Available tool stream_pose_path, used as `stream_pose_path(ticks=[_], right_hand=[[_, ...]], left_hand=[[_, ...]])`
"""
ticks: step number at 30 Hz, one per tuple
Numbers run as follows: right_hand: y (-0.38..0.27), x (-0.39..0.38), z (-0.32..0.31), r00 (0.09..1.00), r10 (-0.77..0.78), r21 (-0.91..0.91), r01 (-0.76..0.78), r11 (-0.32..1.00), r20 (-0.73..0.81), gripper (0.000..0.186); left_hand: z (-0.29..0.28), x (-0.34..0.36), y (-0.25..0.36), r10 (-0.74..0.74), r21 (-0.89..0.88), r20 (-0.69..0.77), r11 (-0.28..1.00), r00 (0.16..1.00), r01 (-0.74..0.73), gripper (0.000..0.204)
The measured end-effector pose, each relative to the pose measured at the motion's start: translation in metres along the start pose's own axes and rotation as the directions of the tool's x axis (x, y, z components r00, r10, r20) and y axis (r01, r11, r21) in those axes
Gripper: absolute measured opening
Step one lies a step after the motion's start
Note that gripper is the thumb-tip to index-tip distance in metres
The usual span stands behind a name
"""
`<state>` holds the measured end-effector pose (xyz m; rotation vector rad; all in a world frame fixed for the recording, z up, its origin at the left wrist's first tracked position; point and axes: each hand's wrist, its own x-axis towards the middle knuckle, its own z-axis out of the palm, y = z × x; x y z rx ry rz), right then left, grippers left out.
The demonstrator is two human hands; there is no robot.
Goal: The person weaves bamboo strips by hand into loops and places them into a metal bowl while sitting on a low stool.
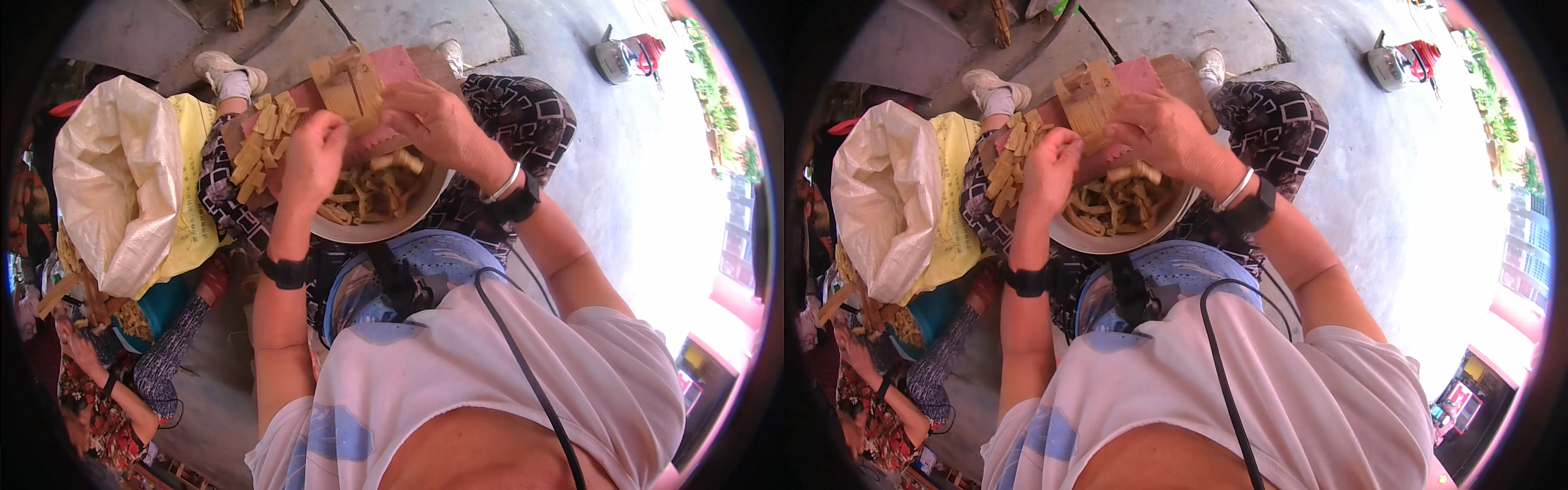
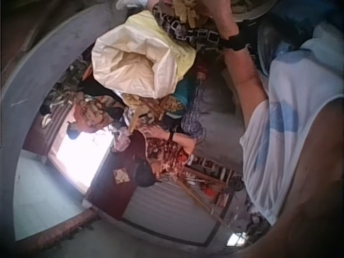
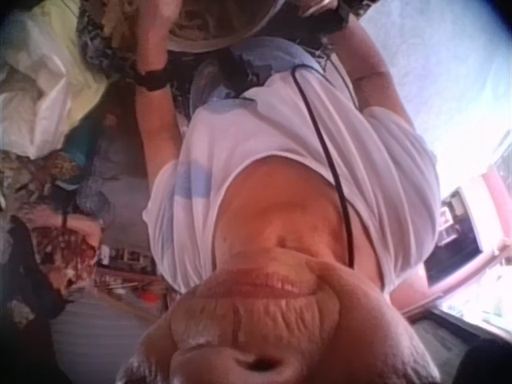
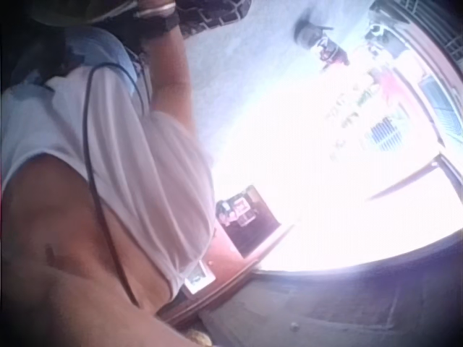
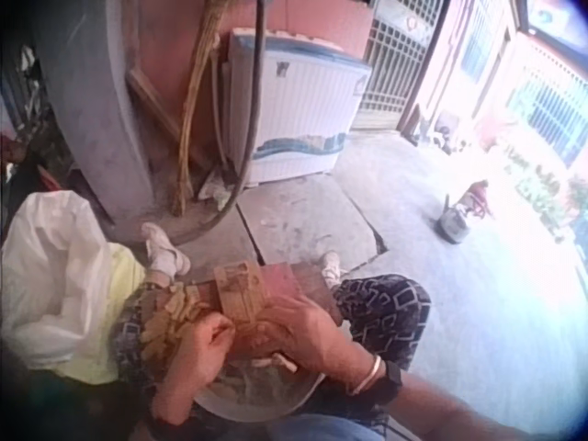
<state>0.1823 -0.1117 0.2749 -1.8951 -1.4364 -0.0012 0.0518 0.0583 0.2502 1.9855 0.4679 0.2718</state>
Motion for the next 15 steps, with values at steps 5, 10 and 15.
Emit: stream_pose_path(ticks=[5,10,15], right_hand=[[-0.013,0.000,0.017,0.952,0.307,0.141,-0.303,0.942,-0.008,0.020],[-0.035,-0.013,0.000,0.720,0.186,0.620,-0.678,0.394,0.669,0.024],[-0.066,0.007,-0.014,0.790,0.516,0.744,-0.556,0.372,0.332,0.022]], left_hand=[[0.003,-0.011,0.031,-0.055,-0.240,0.131,0.967,0.990,0.086,0.021],[-0.006,-0.004,0.009,-0.036,-0.314,0.256,0.942,0.966,0.118,0.029],[0.012,-0.034,0.053,-0.327,-0.725,0.229,0.572,0.917,0.385,0.015]])
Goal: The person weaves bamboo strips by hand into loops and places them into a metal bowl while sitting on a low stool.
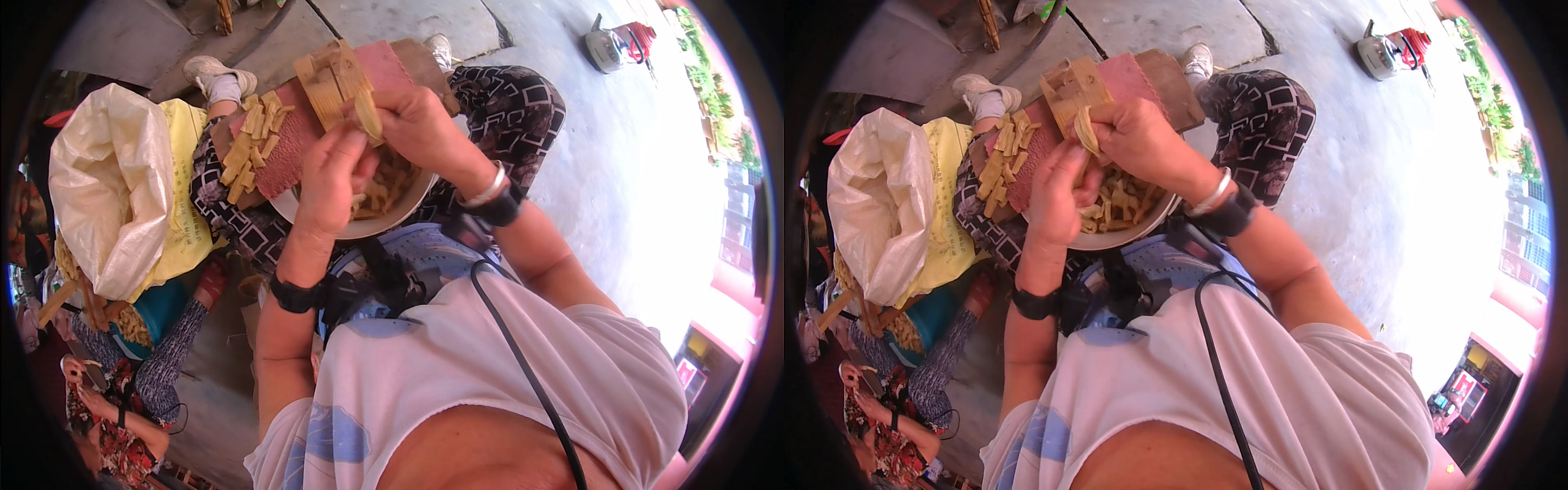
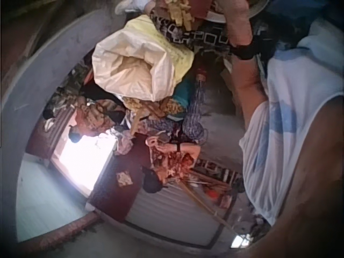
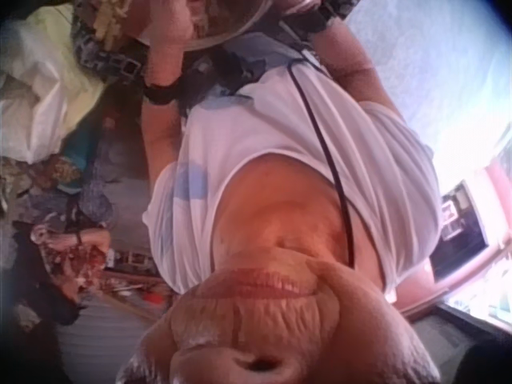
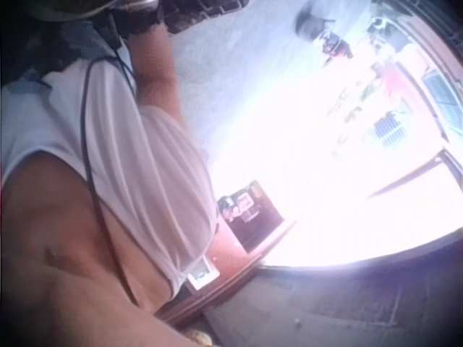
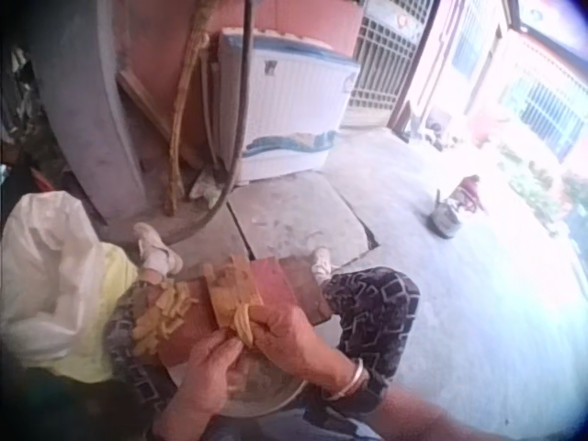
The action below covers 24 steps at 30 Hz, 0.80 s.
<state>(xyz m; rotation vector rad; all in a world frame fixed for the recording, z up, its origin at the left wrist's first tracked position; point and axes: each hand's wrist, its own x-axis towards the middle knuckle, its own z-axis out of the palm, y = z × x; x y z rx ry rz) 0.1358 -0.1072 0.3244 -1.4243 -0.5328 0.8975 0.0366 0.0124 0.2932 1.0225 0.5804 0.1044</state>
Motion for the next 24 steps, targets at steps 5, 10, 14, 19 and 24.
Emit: stream_pose_path(ticks=[5,10,14,19,24], right_hand=[[0.028,0.005,-0.008,0.865,-0.498,-0.869,0.203,0.452,-0.057,0.006],[0.050,0.001,-0.018,0.883,-0.457,-0.831,0.173,0.529,-0.107,0.015],[0.055,0.001,-0.009,0.971,0.231,0.186,-0.216,0.958,-0.063,0.024],[0.082,-0.002,-0.010,0.923,0.320,0.729,-0.368,0.578,0.212,0.026],[0.076,0.000,-0.005,0.967,-0.126,0.043,0.139,0.989,-0.223,0.018]], left_hand=[[-0.004,-0.001,-0.012,0.059,-0.040,0.232,0.998,0.971,-0.051,0.009],[-0.012,0.006,-0.015,0.460,0.817,0.330,0.299,0.824,-0.494,0.011],[-0.012,0.007,-0.020,0.682,0.815,0.412,0.019,0.604,-0.579,0.025],[-0.010,0.002,-0.035,0.587,0.614,0.292,0.491,0.755,-0.618,0.032],[0.003,0.008,-0.019,0.500,0.737,0.215,0.480,0.839,-0.476,0.023]])
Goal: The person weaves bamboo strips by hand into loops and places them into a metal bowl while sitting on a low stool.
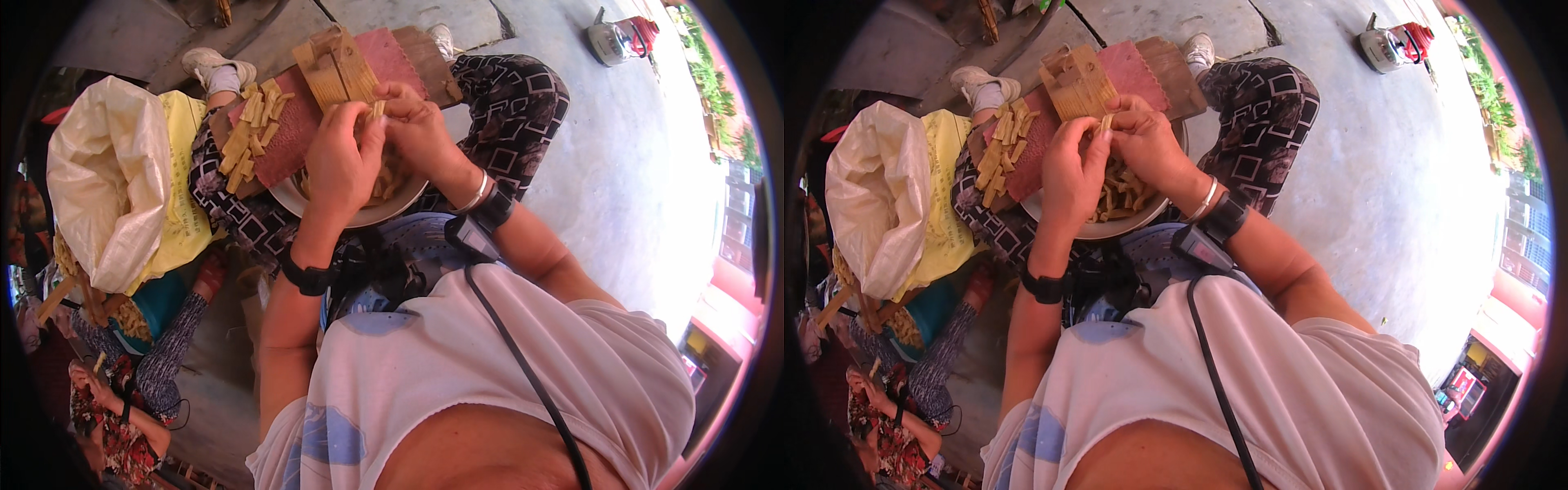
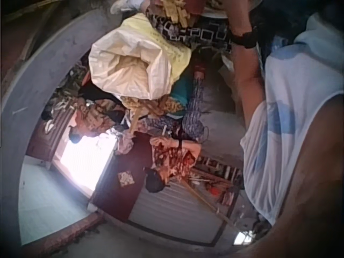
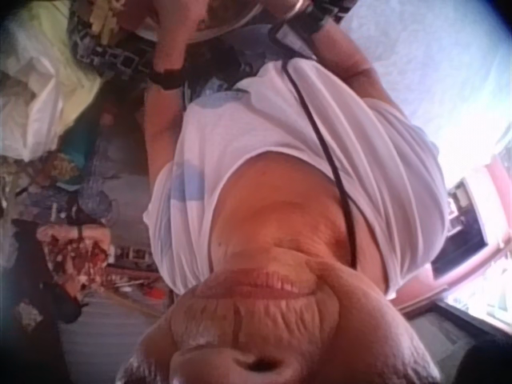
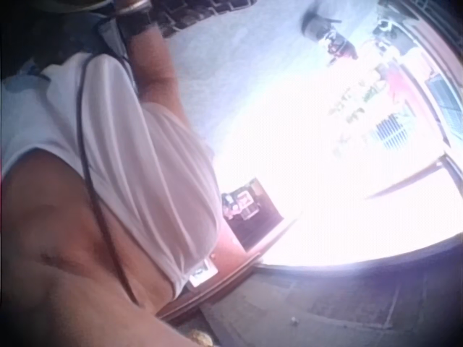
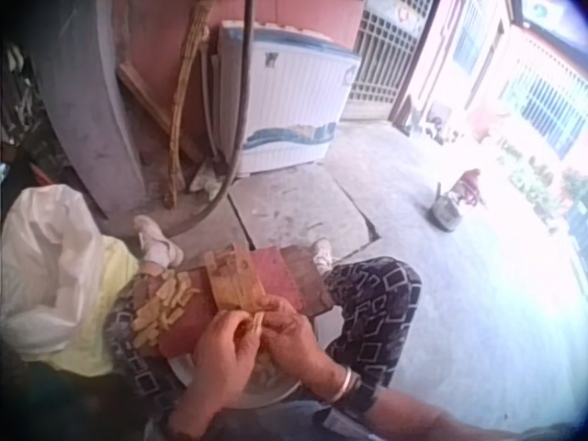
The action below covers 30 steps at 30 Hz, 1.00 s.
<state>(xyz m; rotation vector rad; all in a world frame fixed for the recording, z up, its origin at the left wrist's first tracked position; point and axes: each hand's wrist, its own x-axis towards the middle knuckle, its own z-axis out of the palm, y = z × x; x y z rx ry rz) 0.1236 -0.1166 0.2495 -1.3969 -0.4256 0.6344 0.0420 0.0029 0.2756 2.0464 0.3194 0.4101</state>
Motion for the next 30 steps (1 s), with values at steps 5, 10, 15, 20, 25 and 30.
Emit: stream_pose_path(ticks=[5,10,15,20,25,30], right_hand=[[-0.013,0.003,-0.007,0.919,-0.390,-0.524,0.308,0.794,-0.050,0.015],[-0.006,0.008,-0.011,0.927,-0.329,-0.400,0.237,0.885,-0.180,0.016],[-0.005,0.008,-0.021,0.976,-0.123,-0.024,0.121,0.992,-0.178,0.028],[-0.057,0.020,-0.030,0.913,-0.371,-0.569,0.398,0.719,0.169,0.048],[-0.071,0.028,-0.029,0.823,0.128,-0.544,0.241,0.804,0.553,0.035],[-0.094,0.025,-0.037,0.795,0.177,-0.539,0.212,0.815,0.581,0.023]], left_hand=[[0.011,0.012,-0.010,-0.002,0.134,-0.125,0.991,0.992,0.018,0.019],[0.007,-0.015,0.006,-0.511,-0.637,0.163,0.598,0.844,0.486,0.022],[-0.017,-0.041,-0.025,-0.222,-0.143,0.182,0.958,0.958,0.249,0.014],[-0.028,-0.024,0.009,-0.016,0.460,0.154,0.886,0.988,-0.058,0.010],[-0.033,-0.008,0.006,0.135,0.276,0.189,0.943,0.973,-0.185,0.009],[-0.061,-0.005,0.001,-0.086,-0.064,0.482,0.989,0.872,0.133,0.015]])
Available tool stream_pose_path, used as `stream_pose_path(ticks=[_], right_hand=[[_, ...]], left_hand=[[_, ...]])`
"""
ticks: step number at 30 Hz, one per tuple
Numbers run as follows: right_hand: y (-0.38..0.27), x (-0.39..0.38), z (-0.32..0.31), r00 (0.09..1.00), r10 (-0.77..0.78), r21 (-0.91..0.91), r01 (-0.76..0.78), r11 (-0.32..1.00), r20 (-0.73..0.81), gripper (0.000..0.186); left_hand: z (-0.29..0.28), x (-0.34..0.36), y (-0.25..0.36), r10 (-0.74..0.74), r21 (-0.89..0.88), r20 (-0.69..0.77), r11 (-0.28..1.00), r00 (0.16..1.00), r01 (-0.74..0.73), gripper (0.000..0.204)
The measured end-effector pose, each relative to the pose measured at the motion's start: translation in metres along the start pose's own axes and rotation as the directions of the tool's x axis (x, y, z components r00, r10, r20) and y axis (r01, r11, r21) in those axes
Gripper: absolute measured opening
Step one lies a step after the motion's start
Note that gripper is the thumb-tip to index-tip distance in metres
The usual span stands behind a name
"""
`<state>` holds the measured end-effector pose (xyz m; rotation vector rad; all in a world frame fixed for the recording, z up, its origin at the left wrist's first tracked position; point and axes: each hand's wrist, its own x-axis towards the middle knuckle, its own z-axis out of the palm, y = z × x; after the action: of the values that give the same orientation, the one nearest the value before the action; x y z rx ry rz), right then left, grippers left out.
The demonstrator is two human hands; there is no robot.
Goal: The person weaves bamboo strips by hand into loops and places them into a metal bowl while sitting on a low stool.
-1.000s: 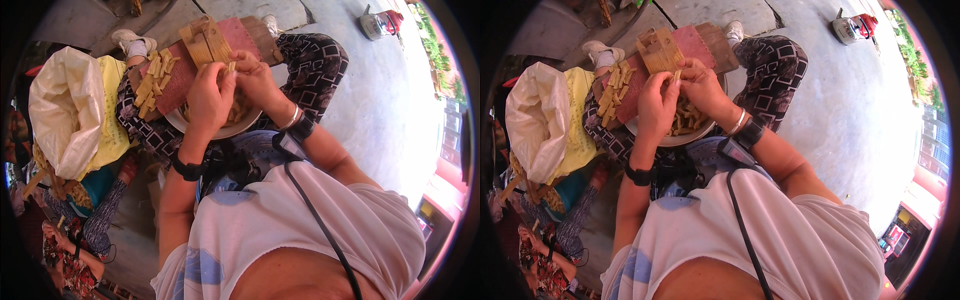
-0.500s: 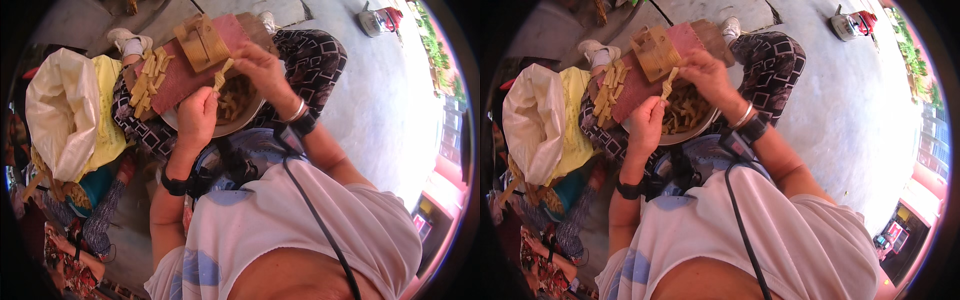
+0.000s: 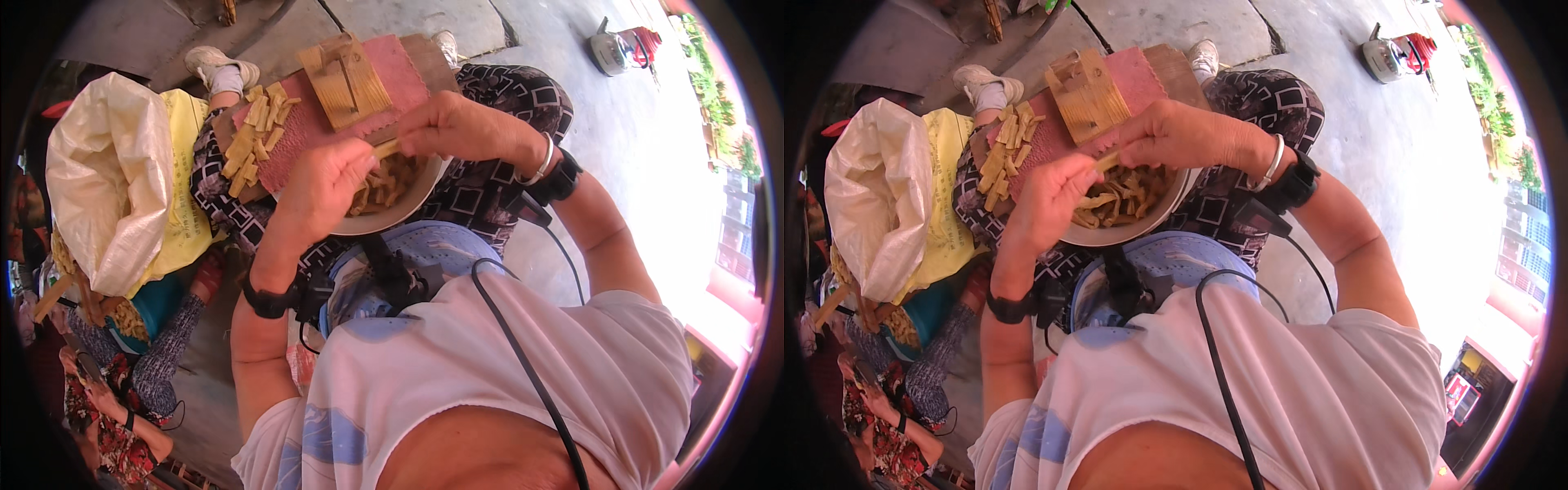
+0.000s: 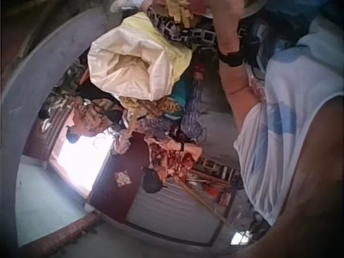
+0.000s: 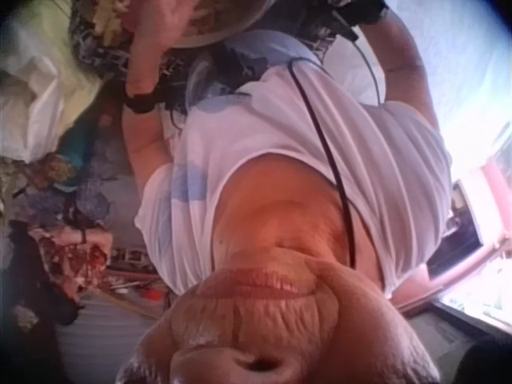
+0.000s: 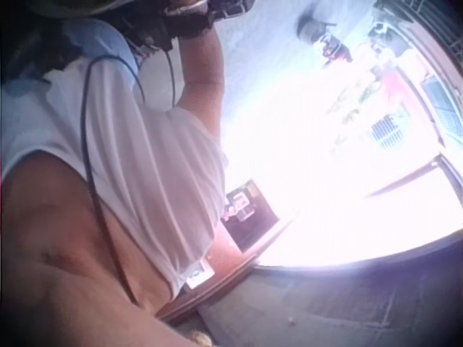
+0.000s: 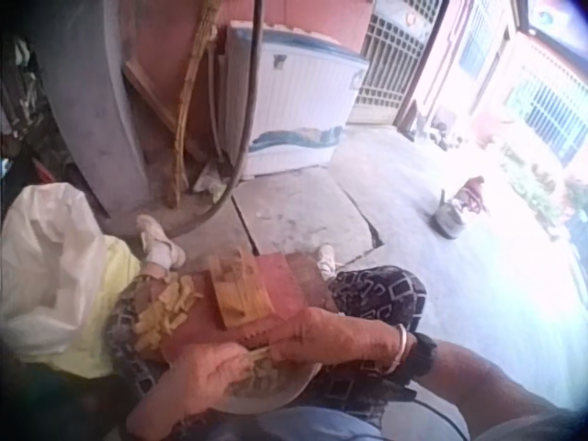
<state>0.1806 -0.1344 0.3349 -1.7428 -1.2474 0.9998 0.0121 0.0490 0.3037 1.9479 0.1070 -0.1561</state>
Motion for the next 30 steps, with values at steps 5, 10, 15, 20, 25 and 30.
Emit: stream_pose_path(ticks=[5,10,15,20,25,30], right_hand=[[0.035,0.038,0.004,0.951,0.230,0.085,-0.217,0.972,-0.208,0.018],[0.064,0.066,0.019,0.847,-0.014,-0.064,-0.024,0.998,-0.532,0.021],[0.088,0.075,0.023,0.873,-0.058,-0.389,-0.155,0.908,-0.484,0.021],[0.062,0.047,0.019,0.883,0.082,-0.161,-0.174,0.971,-0.463,0.020],[0.027,0.020,0.015,0.958,0.280,0.347,-0.242,0.906,-0.063,0.024],[0.020,0.015,0.021,0.962,0.232,0.176,-0.206,0.963,-0.143,0.017]], left_hand=[[-0.019,0.043,-0.034,-0.075,-0.244,-0.179,0.969,0.981,0.029,0.015],[-0.022,0.068,-0.057,-0.123,-0.325,-0.347,0.946,0.930,0.004,0.014],[-0.008,0.085,-0.080,0.089,0.293,-0.505,0.953,0.859,0.074,0.018],[-0.011,0.065,-0.078,0.054,0.156,-0.558,0.987,0.828,0.041,0.021],[-0.001,0.041,-0.038,-0.155,-0.658,-0.307,0.748,0.939,-0.092,0.020],[0.004,0.018,-0.020,-0.203,-0.570,-0.024,0.807,0.979,0.153,0.027]])
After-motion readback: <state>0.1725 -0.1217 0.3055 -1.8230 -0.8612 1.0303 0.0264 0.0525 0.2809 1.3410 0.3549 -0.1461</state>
